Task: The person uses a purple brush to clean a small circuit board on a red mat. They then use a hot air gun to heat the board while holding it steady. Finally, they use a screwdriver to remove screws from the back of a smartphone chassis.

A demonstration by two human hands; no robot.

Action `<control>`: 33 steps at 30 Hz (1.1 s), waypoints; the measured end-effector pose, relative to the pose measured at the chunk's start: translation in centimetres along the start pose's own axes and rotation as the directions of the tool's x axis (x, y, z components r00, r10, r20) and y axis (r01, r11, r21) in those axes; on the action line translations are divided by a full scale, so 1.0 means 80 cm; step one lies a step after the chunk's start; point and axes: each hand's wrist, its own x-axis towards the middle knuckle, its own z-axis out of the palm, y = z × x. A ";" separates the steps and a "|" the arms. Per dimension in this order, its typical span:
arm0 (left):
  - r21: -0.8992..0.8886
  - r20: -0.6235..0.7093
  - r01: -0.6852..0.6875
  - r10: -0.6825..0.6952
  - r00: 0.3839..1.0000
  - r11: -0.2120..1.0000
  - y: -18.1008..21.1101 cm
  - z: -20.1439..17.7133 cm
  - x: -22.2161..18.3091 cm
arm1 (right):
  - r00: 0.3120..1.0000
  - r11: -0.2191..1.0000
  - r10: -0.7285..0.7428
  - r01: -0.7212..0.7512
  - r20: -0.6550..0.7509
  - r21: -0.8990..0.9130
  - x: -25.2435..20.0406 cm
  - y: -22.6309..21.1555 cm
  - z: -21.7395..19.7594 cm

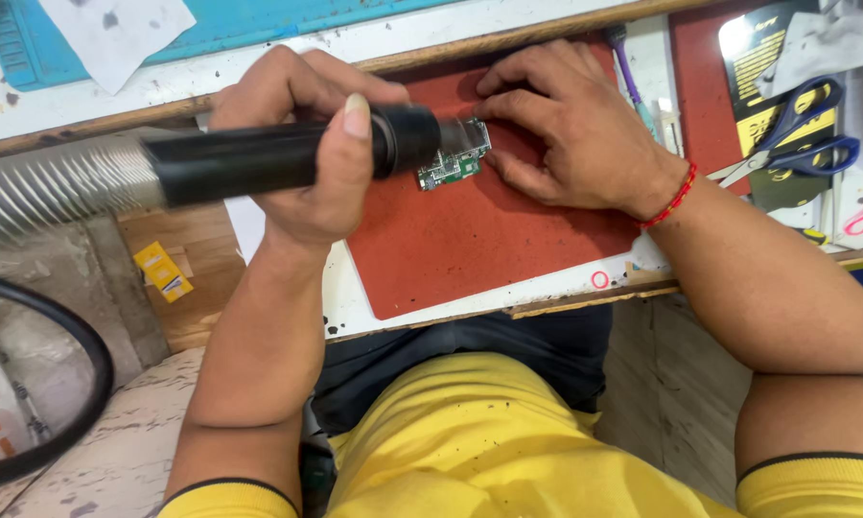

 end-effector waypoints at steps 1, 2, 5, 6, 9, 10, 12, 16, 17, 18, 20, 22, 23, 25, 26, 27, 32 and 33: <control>0.137 -0.030 -0.019 0.023 0.999 0.990 -0.002 0.001 0.002 | 1.000 1.000 0.005 -0.005 -0.001 0.016 0.000 -0.001 0.001; 0.032 0.026 -0.008 0.007 1.000 0.999 0.001 -0.001 0.002 | 1.000 0.999 0.011 -0.011 -0.003 0.032 0.000 -0.001 0.002; -0.149 0.079 0.015 -0.003 0.997 0.989 0.004 -0.003 0.000 | 1.000 0.999 0.019 -0.019 -0.009 0.040 0.001 -0.001 0.001; -0.109 0.021 0.009 -0.007 1.000 0.994 0.004 0.003 -0.002 | 1.000 0.999 0.019 -0.019 -0.008 0.044 0.002 -0.002 0.001; -0.145 0.059 0.047 -0.038 0.998 0.988 0.000 -0.002 0.001 | 1.000 0.999 0.020 -0.020 -0.008 0.046 0.002 -0.003 0.000; -0.144 0.061 0.041 -0.033 0.998 0.989 0.000 -0.002 0.002 | 1.000 0.999 0.027 -0.027 -0.005 0.044 0.003 -0.003 0.000; -0.102 0.012 0.010 -0.009 1.000 0.995 0.001 0.003 -0.002 | 0.999 0.998 0.036 -0.037 0.011 0.045 0.003 -0.003 0.000; -0.029 0.099 0.031 -0.028 0.995 0.999 0.002 -0.007 0.007 | 1.000 0.999 0.021 -0.021 0.000 0.029 0.004 -0.003 -0.002; -0.081 0.062 0.027 -0.022 0.998 0.996 0.002 -0.004 0.005 | 1.000 0.999 0.019 -0.019 0.006 0.028 0.004 -0.003 -0.002; -0.134 0.024 0.020 -0.017 1.000 0.991 0.002 0.000 0.002 | 1.000 0.999 0.017 -0.018 0.011 0.026 0.004 -0.003 -0.002; -0.101 0.000 -0.006 0.006 1.000 0.995 0.001 -0.001 -0.001 | 1.000 0.999 0.020 -0.021 0.007 0.038 0.004 -0.003 -0.001; -0.028 0.024 -0.018 0.019 1.000 0.999 -0.004 -0.006 0.002 | 1.000 0.998 0.029 -0.029 -0.002 0.047 0.002 -0.004 0.000; -0.034 0.024 -0.008 0.009 1.000 0.999 -0.004 -0.005 0.001 | 1.000 0.999 0.027 -0.027 0.000 0.042 0.002 -0.003 0.000; -0.142 0.016 0.021 -0.018 1.000 0.990 0.002 -0.001 -0.006 | 1.000 0.999 0.019 -0.019 -0.005 0.038 0.004 -0.001 -0.001; -0.165 0.022 0.017 -0.014 1.000 0.986 0.003 0.001 -0.007 | 1.000 0.999 0.014 -0.013 -0.012 0.038 0.005 -0.004 0.000; -0.120 0.060 -0.010 0.017 0.998 0.993 0.002 -0.001 -0.002 | 0.999 0.999 0.010 -0.008 -0.030 0.043 0.007 -0.005 0.000; -0.157 -0.127 0.036 -0.056 0.990 0.987 -0.005 0.004 -0.011 | 0.999 0.997 0.044 -0.044 -0.010 0.057 -0.002 -0.003 0.005; -0.150 -0.172 0.036 -0.062 0.983 0.988 -0.008 0.005 -0.008 | 0.999 0.998 0.035 -0.034 -0.022 0.046 0.001 0.003 0.003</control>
